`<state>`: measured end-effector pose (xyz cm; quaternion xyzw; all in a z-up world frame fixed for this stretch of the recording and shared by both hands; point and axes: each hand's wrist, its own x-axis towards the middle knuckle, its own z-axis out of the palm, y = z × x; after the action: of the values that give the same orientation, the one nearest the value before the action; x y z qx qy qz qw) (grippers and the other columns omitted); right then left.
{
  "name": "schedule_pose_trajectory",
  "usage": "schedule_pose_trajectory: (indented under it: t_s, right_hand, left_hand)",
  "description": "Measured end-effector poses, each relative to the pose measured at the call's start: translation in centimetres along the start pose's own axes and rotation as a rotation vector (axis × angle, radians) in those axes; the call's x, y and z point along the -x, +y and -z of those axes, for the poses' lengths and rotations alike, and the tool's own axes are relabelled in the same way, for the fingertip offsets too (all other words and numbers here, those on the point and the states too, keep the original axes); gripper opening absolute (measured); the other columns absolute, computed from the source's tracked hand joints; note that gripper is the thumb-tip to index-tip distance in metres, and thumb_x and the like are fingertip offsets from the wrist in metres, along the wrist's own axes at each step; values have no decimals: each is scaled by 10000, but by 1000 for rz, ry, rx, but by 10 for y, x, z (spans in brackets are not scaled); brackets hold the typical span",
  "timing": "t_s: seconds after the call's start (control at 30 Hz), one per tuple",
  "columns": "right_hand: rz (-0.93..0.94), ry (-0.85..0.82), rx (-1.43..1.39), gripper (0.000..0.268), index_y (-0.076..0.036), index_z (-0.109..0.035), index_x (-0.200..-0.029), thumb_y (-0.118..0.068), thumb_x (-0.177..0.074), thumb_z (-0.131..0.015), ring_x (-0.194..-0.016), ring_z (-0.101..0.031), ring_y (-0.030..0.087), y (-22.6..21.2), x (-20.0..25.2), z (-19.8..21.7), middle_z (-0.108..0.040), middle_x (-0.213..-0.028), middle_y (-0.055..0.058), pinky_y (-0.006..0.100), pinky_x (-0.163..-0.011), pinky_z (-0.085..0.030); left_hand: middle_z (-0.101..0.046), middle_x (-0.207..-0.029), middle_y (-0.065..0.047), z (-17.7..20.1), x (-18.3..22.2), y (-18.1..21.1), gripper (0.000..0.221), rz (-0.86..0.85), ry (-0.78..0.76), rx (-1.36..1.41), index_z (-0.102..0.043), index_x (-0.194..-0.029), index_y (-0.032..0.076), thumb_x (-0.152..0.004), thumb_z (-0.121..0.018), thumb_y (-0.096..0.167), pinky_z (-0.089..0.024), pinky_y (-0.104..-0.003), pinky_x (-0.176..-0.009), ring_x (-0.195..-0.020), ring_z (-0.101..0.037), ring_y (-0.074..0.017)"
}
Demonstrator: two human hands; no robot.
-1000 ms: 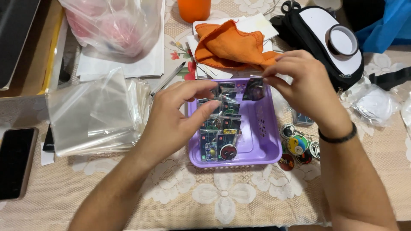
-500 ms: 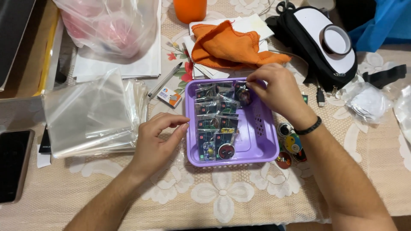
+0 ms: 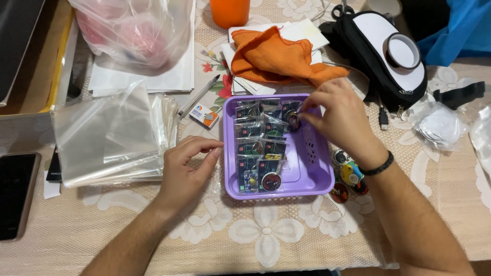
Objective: Packaging small keychains and stickers into individual plastic bags and organizing them in a tray.
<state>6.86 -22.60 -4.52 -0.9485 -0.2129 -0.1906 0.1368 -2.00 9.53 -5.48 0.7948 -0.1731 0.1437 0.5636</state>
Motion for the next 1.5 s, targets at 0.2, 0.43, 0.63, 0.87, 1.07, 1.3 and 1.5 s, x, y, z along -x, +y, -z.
schedule_pose_trajectory:
  t_s: [0.2,0.43,0.63,0.87,1.07,1.3,1.5]
  right_hand:
    - [19,-63,176,573,-138,-613,-955,-296,-524,-954,-1215,-490,355,-5,5,-29,-544,-985,55,475,-1041,-403]
    - [-24,-114,142,619,-101,-567,-987,-258,-533,-957,-1280,-424,394,-6,2,-39,-506,-1040,89,519,-1103,-332]
    - [18,106,-94,487,-85,-622,-1014,-272,-690,-934,-1166,-528,405,9,9,0,-571,-1039,131,517,-1059,-388]
    - [-228,290,-74,197,-69,-687,-1067,-149,-963,-834,-1027,-599,265,95,57,26,-662,-1072,102,389,-885,-450]
    - [-320,321,-243,91,-33,-727,-957,-58,-975,-813,-851,-642,172,105,80,0,-693,-932,98,272,-719,-545]
    - [-460,-72,-143,656,-82,-647,-1305,-431,-781,-831,-1067,-607,295,94,79,11,-650,-1218,118,418,-863,-489]
    - [-334,94,-233,493,-74,-681,-1248,-292,-835,-839,-987,-622,239,114,86,-8,-711,-1138,84,368,-871,-478]
  left_hand:
    - [-742,-809,-87,-2,0,3,134,-3,20,-10,-769,-997,74,-911,-680,23,-556,-344,-771,-824,-688,-216]
    - [-737,-802,-92,1,1,4,124,-13,18,-11,-765,-994,67,-915,-679,27,-552,-352,-771,-827,-688,-221]
    - [-736,-800,-93,1,4,5,126,1,30,-2,-768,-987,65,-910,-677,24,-551,-361,-780,-833,-692,-228]
    - [-751,-903,-72,-1,4,2,94,-49,-14,-137,-752,-961,55,-911,-673,62,-551,-331,-803,-878,-694,-198]
    - [-752,-905,-106,-10,7,-7,130,-98,-32,-247,-749,-999,39,-890,-681,24,-548,-362,-809,-861,-686,-224]
    - [-750,-939,-151,-15,14,-38,157,-422,-30,-380,-716,-1013,3,-859,-744,13,-581,-432,-926,-894,-713,-281]
    - [-747,-959,-169,-21,14,-42,159,-478,-34,-373,-720,-1008,-24,-856,-748,14,-578,-434,-922,-913,-708,-299]
